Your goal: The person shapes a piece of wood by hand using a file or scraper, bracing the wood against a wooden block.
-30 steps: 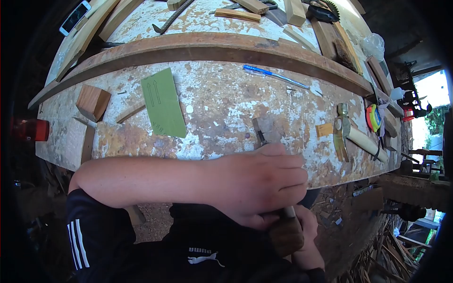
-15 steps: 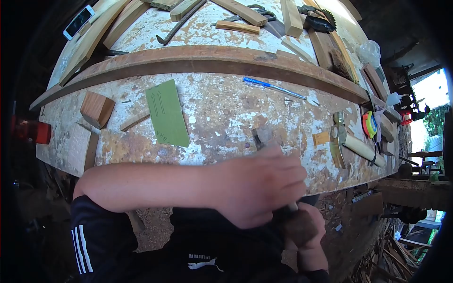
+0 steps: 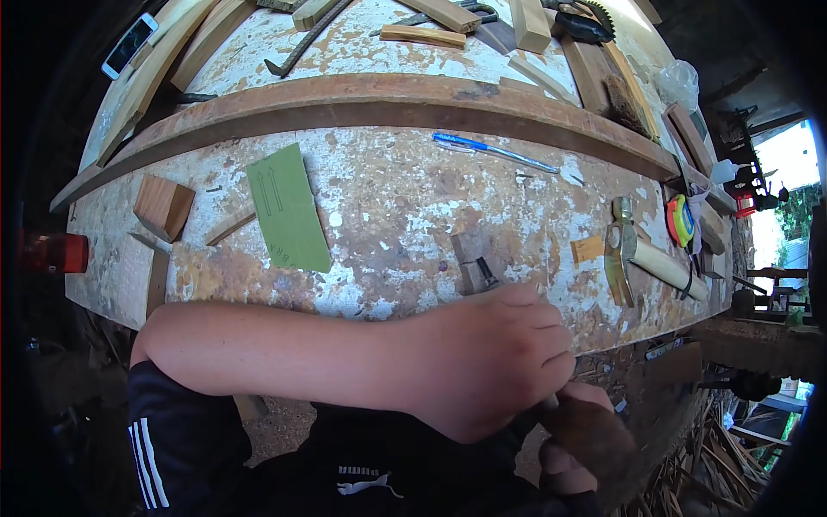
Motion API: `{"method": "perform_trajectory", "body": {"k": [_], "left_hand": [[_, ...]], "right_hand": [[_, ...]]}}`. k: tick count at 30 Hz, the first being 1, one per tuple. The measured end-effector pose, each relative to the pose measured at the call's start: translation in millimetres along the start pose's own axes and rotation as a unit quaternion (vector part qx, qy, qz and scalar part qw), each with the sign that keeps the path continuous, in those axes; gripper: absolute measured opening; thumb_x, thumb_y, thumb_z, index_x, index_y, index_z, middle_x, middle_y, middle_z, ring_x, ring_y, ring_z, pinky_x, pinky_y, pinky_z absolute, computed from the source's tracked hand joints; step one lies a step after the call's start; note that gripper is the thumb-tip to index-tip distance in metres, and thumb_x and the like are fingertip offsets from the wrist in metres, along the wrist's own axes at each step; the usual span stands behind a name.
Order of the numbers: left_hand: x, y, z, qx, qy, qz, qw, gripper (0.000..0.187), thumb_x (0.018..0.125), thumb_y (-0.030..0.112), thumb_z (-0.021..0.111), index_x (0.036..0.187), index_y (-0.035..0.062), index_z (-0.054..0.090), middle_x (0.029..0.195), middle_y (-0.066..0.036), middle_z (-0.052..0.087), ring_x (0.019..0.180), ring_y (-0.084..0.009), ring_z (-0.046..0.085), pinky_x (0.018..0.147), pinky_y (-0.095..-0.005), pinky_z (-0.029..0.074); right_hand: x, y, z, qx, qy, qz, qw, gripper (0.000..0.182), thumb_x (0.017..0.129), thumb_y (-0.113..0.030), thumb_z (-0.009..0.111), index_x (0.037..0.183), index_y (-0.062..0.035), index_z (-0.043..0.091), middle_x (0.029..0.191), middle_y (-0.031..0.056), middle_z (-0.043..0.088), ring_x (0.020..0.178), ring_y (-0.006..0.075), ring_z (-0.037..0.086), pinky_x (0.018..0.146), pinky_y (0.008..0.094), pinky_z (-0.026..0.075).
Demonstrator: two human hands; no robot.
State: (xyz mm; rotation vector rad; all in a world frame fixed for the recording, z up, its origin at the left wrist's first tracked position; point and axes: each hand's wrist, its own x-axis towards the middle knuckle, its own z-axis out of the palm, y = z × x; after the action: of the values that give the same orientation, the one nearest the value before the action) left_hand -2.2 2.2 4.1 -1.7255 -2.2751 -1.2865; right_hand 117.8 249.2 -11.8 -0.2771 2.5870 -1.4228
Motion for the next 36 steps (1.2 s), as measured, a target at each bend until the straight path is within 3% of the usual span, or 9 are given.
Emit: {"method": "perform_trajectory", "body": {"k": [3, 7, 14, 18, 21, 28, 31, 35, 36], "left_hand": [[2, 3, 4, 0.022, -0.002, -0.022, 1.0, 0.021, 0.067, 0.016, 0.062, 0.083, 0.0054, 0.052, 0.079, -0.005, 0.047, 0.079, -0.0211, 0.049, 0.068, -0.0335, 0.035], [4, 2, 0, -0.015, 0.003, -0.024, 1.0, 0.02, 0.068, 0.013, 0.062, 0.082, 0.0048, 0.052, 0.079, -0.006, 0.048, 0.08, -0.0225, 0.05, 0.07, -0.0341, 0.036], [7, 3, -3, -0.018, 0.046, -0.067, 0.997, 0.015, 0.071, 0.011, 0.06, 0.081, 0.0055, 0.05, 0.081, -0.007, 0.049, 0.082, -0.023, 0.051, 0.071, -0.0342, 0.036], [5, 11, 0, 0.024, 0.04, -0.048, 0.998, 0.014, 0.075, 0.014, 0.06, 0.081, 0.006, 0.05, 0.081, -0.005, 0.048, 0.081, -0.0202, 0.05, 0.069, -0.0333, 0.035], [10, 13, 2, 0.043, 0.04, -0.017, 0.998, 0.015, 0.078, 0.017, 0.06, 0.081, 0.0063, 0.05, 0.08, -0.004, 0.047, 0.08, -0.0183, 0.049, 0.068, -0.0329, 0.034], [10, 4, -1, 0.006, 0.026, -0.039, 0.999, 0.014, 0.075, 0.014, 0.06, 0.082, 0.006, 0.051, 0.08, -0.005, 0.048, 0.08, -0.0204, 0.05, 0.069, -0.0334, 0.035], [12, 3, -6, -0.019, 0.014, -0.049, 0.998, 0.014, 0.073, 0.01, 0.059, 0.083, 0.0054, 0.051, 0.082, -0.006, 0.05, 0.082, -0.0218, 0.052, 0.07, -0.0342, 0.035], [14, 0, -7, -0.062, 0.011, -0.053, 0.997, 0.016, 0.07, 0.007, 0.058, 0.084, 0.0046, 0.051, 0.085, -0.008, 0.052, 0.086, -0.0236, 0.053, 0.072, -0.0352, 0.036], [13, 0, -7, -0.061, 0.007, -0.053, 0.997, 0.016, 0.07, 0.008, 0.058, 0.084, 0.0045, 0.051, 0.086, -0.008, 0.053, 0.087, -0.024, 0.053, 0.073, -0.0355, 0.036]], "right_hand": [[4, -34, 14, -0.004, 0.187, 0.037, 0.982, 0.026, 0.068, -0.011, 0.078, 0.091, -0.0041, 0.068, 0.083, 0.0142, 0.069, 0.078, 0.0256, 0.069, 0.074, 0.0333, 0.054], [3, -36, 18, -0.06, 0.205, 0.068, 0.975, 0.019, 0.07, -0.004, 0.075, 0.088, -0.0046, 0.068, 0.085, 0.0109, 0.068, 0.08, 0.0217, 0.068, 0.073, 0.0318, 0.053], [24, -48, 27, 0.131, 0.285, -0.011, 0.949, 0.023, 0.07, -0.019, 0.079, 0.086, -0.0075, 0.068, 0.08, 0.0059, 0.065, 0.077, 0.02, 0.065, 0.074, 0.0307, 0.051], [24, -34, 25, -0.092, 0.26, -0.023, 0.961, 0.025, 0.061, -0.014, 0.081, 0.083, -0.0124, 0.067, 0.078, 0.0032, 0.065, 0.075, 0.0205, 0.064, 0.069, 0.0317, 0.051], [15, -39, 23, -0.01, 0.277, 0.105, 0.955, 0.028, 0.057, -0.011, 0.082, 0.081, -0.0123, 0.067, 0.075, 0.003, 0.064, 0.074, 0.0191, 0.064, 0.068, 0.031, 0.051], [23, -37, 21, 0.001, 0.255, 0.03, 0.966, 0.021, 0.063, -0.009, 0.08, 0.08, -0.0116, 0.07, 0.076, 0.0051, 0.066, 0.072, 0.022, 0.065, 0.067, 0.0313, 0.052], [15, -21, 20, -0.032, 0.212, -0.028, 0.976, 0.058, 0.077, -0.049, 0.076, 0.103, 0.0001, 0.058, 0.093, 0.0112, 0.06, 0.088, 0.0214, 0.06, 0.077, 0.0352, 0.048], [-5, -19, 10, 0.09, 0.207, 0.017, 0.974, 0.051, 0.077, -0.042, 0.077, 0.101, -0.0029, 0.054, 0.086, 0.0119, 0.061, 0.076, 0.0257, 0.062, 0.071, 0.0361, 0.05], [1, -12, 11, 0.177, 0.179, -0.096, 0.963, 0.048, 0.077, -0.037, 0.076, 0.102, -0.0033, 0.054, 0.086, 0.0125, 0.062, 0.076, 0.0261, 0.062, 0.073, 0.0359, 0.05]]}}
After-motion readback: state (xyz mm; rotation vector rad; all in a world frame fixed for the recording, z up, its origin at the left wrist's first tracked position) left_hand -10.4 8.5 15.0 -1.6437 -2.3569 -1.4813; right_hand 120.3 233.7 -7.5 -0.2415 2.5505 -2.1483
